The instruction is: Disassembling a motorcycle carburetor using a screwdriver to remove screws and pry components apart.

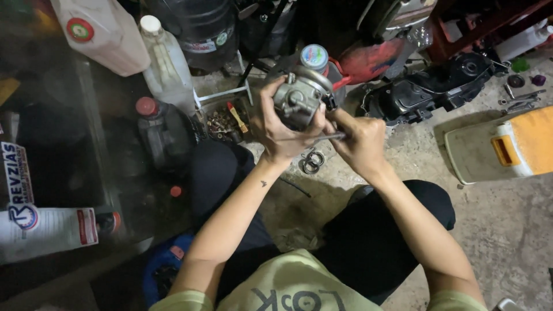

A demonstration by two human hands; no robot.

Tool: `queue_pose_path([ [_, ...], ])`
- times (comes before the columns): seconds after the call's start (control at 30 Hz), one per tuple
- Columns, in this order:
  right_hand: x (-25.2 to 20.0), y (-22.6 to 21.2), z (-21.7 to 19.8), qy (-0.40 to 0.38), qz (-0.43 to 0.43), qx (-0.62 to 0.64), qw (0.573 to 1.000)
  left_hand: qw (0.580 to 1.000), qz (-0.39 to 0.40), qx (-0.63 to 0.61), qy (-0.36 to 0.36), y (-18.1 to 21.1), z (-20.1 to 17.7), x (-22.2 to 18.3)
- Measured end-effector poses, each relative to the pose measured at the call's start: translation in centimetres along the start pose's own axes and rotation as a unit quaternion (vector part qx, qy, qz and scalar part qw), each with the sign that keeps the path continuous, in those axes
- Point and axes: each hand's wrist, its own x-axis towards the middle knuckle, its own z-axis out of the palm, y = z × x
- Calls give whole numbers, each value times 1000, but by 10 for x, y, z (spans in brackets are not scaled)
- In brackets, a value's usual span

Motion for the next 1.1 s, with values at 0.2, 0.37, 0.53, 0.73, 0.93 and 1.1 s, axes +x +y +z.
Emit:
queue_pose_path([
  [0.2,22,-48,-27,16,264,432,863,998,-43,-40,-3,1,-14,7],
  [0.37,-36,-51,14,-64,625,581,518,777,-600,-176,70,14,-27,72],
  [0.53,-116,-67,115,-279,652,500,497,638,-670,-328,191,-36,-60,81],
  [0.73,-149,-36,252,-305,625,394,601,611,-693,-334,188,-44,-89,85],
  [0.93,-260,116,460,-281,551,167,768,625,-692,-313,179,-46,-91,81],
  [1.1,-223,108,419,-250,457,98,848,624,-692,-310,189,-48,-91,74],
])
